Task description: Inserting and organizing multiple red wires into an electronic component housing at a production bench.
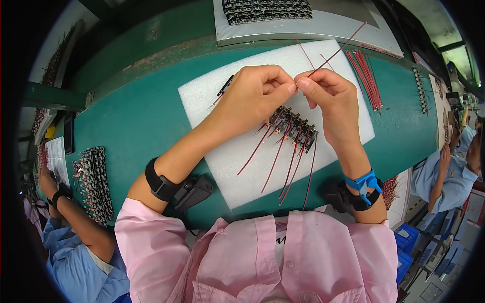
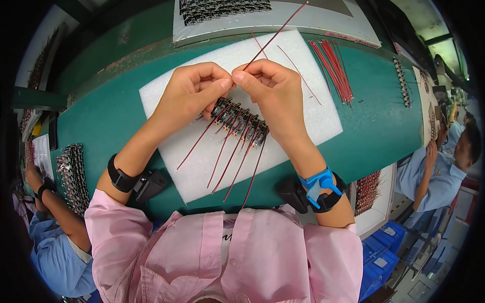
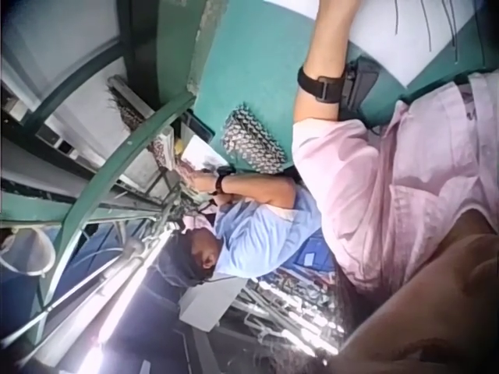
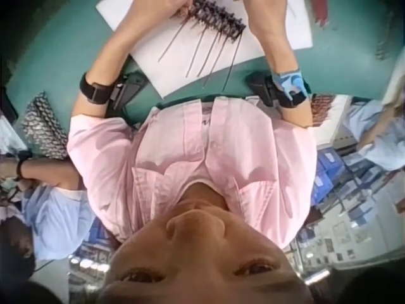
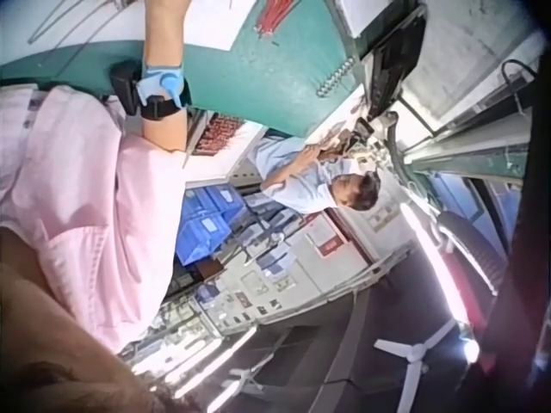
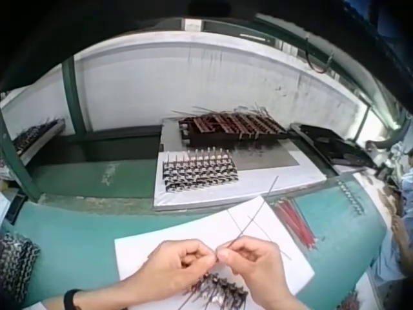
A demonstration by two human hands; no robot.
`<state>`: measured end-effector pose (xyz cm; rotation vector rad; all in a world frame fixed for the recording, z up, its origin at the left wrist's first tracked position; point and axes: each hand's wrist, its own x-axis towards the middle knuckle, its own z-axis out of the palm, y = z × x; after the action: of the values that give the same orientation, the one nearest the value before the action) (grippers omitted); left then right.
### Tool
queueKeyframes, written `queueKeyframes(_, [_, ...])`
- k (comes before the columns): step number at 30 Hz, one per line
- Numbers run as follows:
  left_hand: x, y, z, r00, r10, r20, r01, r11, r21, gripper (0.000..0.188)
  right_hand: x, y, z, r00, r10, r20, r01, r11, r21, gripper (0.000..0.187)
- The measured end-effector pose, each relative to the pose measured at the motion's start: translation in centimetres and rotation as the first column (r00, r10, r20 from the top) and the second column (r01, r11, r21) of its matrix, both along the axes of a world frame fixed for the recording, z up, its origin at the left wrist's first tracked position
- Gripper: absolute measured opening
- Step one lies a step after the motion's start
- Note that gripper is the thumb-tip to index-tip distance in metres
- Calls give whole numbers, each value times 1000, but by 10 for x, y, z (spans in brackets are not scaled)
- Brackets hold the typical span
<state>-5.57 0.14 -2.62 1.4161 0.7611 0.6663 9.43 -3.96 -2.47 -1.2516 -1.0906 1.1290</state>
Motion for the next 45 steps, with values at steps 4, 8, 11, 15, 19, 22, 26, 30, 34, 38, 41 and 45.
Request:
queueKeyframes(4, [-4,1,4,995,6,-96,7,992,128,14,-1,0,0,994,13,111,-13,1000,-1,12])
queueKeyframes(8, [-8,2,1,982,24,-186,34,954,298,12,-2,-1,2,985,37,168,-31,999,-38,12])
queueKeyframes(11, [-11,4,1,985,74,-154,37,789,614,10,-2,2,-2,995,100,26,-96,989,-112,13])
queueKeyframes(15, [-18,7,-9,977,129,-171,44,661,749,10,-12,2,-7,995,80,56,-74,991,-107,13])
queueKeyframes(19, [-29,11,-18,977,117,-179,24,771,636,11,-25,5,-19,940,70,333,-98,993,66,12])
queueKeyframes(22, [-38,17,-33,981,40,-188,50,890,454,8,-30,10,-28,920,94,380,-134,988,80,10])
queueKeyframes(26, [-49,23,-39,974,80,-211,20,900,435,10,-29,18,-44,868,130,479,-163,986,26,8])
queueKeyframes(30, [-51,24,-45,970,158,-186,-43,860,508,13,-30,23,-49,812,140,567,-164,986,-9,9])
queueKeyframes(34, [-53,25,-49,971,199,-131,-95,828,553,14,-34,23,-54,814,134,565,-157,988,-7,11])
queueKeyframes(38, [-55,25,-51,973,205,-106,-112,822,558,15,-37,22,-56,821,132,555,-148,989,-17,13])
queueKeyframes(41, [-56,25,-52,973,207,-106,-116,826,552,15,-38,22,-58,819,127,560,-143,990,-15,13])
queueKeyframes(45, [-58,25,-53,971,216,-107,-123,825,552,14,-40,22,-60,810,107,576,-131,991,1,13])
